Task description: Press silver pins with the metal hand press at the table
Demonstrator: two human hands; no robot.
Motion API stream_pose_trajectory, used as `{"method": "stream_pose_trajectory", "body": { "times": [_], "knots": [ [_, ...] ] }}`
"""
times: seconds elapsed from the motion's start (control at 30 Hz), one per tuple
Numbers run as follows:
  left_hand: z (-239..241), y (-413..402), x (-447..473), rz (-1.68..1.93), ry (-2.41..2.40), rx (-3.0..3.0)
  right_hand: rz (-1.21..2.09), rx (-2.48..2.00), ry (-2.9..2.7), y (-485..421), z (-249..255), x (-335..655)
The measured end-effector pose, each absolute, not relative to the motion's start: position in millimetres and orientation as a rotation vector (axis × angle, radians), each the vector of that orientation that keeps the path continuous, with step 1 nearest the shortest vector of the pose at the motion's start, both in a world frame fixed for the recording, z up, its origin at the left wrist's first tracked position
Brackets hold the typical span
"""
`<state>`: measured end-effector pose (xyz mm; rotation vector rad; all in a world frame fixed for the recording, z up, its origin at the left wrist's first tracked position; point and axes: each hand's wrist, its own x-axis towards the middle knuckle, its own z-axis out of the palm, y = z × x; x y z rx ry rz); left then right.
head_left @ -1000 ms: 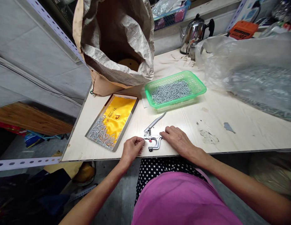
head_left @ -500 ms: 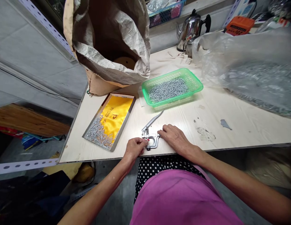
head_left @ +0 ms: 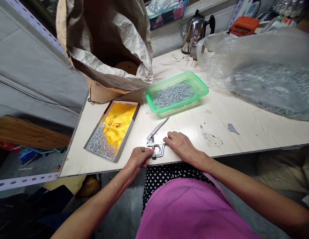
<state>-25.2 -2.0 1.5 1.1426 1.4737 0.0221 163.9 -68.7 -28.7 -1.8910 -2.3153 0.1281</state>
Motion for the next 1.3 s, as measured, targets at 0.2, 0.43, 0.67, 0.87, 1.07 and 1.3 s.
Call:
{"method": "stream_pose_trajectory", "body": {
  "times": [0.2,0.43,0.67,0.87,1.07,1.3],
  "knots": [
    [5.2,-2.3,-21.2,0.002,1.495,1.115,0.096,-1.87,-2.295,-68.4,-30.5,164.0],
    [5.7,-3.5,-20.1,-0.036,1.479,1.064,0.069,-1.868,-2.292,-70.0,-30.7,163.4],
    [5.3,-11.6,-19.2,0.011,1.522,1.248,0.064,-1.819,-2.284,-71.2,-30.2,166.0],
    [9.9,-0.4,-17.1,-0.131,1.482,1.135,0.096,-1.841,-2.304,-70.0,-28.1,165.2],
    [10.3,-3.2,-19.5,-0.16,1.467,1.145,0.258,-1.776,-2.298,-69.8,-21.2,173.7],
    [10.7,-10.9,-23.5,-0.164,1.477,1.164,0.211,-1.706,-2.408,-43.5,-13.6,202.4]
  ]
}}
